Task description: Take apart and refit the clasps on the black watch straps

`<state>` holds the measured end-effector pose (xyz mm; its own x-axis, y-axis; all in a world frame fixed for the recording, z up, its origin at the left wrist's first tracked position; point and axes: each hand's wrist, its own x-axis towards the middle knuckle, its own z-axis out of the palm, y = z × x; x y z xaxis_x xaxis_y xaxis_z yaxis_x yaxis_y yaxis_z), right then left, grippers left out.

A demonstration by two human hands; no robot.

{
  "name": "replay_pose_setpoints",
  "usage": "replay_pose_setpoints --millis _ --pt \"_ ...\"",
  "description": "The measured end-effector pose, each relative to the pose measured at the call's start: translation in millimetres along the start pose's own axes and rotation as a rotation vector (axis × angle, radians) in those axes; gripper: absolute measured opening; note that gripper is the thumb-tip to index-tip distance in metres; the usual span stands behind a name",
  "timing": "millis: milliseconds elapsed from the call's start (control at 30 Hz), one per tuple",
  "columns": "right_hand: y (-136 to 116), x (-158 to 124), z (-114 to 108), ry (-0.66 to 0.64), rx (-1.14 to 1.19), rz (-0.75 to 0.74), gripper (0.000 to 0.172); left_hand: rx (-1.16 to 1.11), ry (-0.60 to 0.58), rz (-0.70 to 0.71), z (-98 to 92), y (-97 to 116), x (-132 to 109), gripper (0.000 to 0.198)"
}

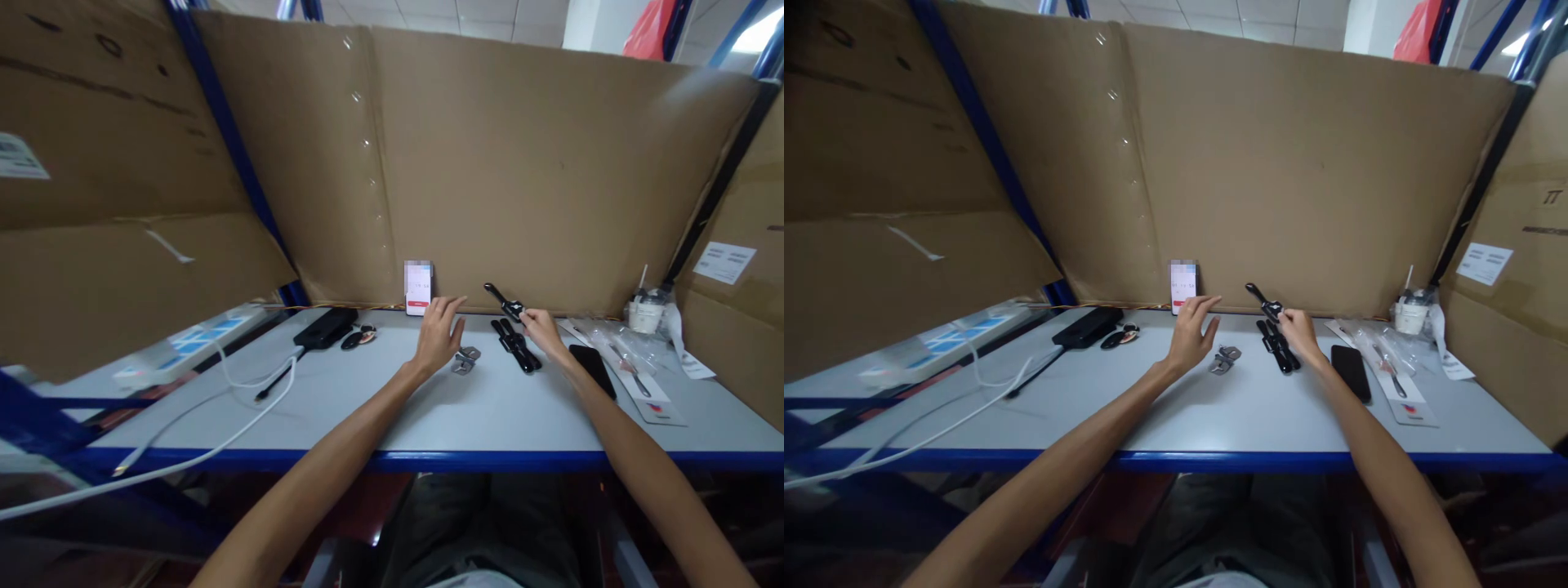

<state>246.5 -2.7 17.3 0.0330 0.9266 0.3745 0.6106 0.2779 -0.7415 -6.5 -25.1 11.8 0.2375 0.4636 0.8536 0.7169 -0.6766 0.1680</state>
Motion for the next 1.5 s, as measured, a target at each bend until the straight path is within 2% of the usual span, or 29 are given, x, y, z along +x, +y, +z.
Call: replay_pose_setpoints --millis 133,300,367,467,567,633,700,767,833,900,1067,1167,1300,1400,1500 --pt "13 7 -22 -0.022 -0.311 0.155 0.025 -0.003 -0.125 -0.013 6.8 -8 -2 0.031" --pt "22 6 -23 -0.061 -0.576 0.221 0.011 0.014 -0.243 -0.015 14.0 -14 -5 0.028" --pt "22 5 -21 -0.092 -0.583 0.223 0.011 0.032 -0.243 -0.035 14.1 -17 -4 0.028" --pt "21 1 -18 -0.185 -0.475 0.238 0.014 0.086 -0.242 -0.081 13.8 -26 -2 0.029" --pt "20 -3 -16 -0.286 -0.399 0.305 0.021 0.173 -0.300 -0.174 13.6 -39 -1 0.031" --pt "20 -5 -15 -0.314 -0.485 0.294 0.021 0.247 -0.384 -0.290 12.2 -49 -1 0.032" --pt "19 -6 -15 -0.301 -0.650 0.221 0.017 0.314 -0.516 -0.422 8.5 -59 -1 0.031" --pt "18 -8 -14 -0.286 -0.798 0.148 0.022 0.365 -0.666 -0.509 2.6 -68 -2 0.028" --pt "15 -9 -15 -0.290 -0.881 0.124 0.028 0.388 -0.792 -0.520 -4.3 -76 -3 0.025" --pt "9 -12 -15 -0.310 -0.916 0.124 0.031 0.374 -0.871 -0.490 -10.2 -83 -2 0.025" --pt "-11 -20 -22 -0.271 -0.948 0.121 0.029 0.138 -1.015 -0.441 -15.1 -91 1 0.032" --pt "-21 -23 -25 -0.230 -0.925 0.075 0.027 0.132 -1.067 -0.426 -13.4 -90 2 0.027" --pt "-25 -26 -21 -0.364 -0.870 0.078 0.019 0.193 -1.118 -0.373 -12.2 -86 3 0.013" --pt "-26 -27 -16 -0.434 -0.834 0.106 0.013 0.214 -1.038 -0.377 -13.6 -81 4 0.009" --pt "-25 -26 -13 -0.466 -0.823 0.145 0.011 0.092 -1.003 -0.486 -16.1 -75 4 0.012"
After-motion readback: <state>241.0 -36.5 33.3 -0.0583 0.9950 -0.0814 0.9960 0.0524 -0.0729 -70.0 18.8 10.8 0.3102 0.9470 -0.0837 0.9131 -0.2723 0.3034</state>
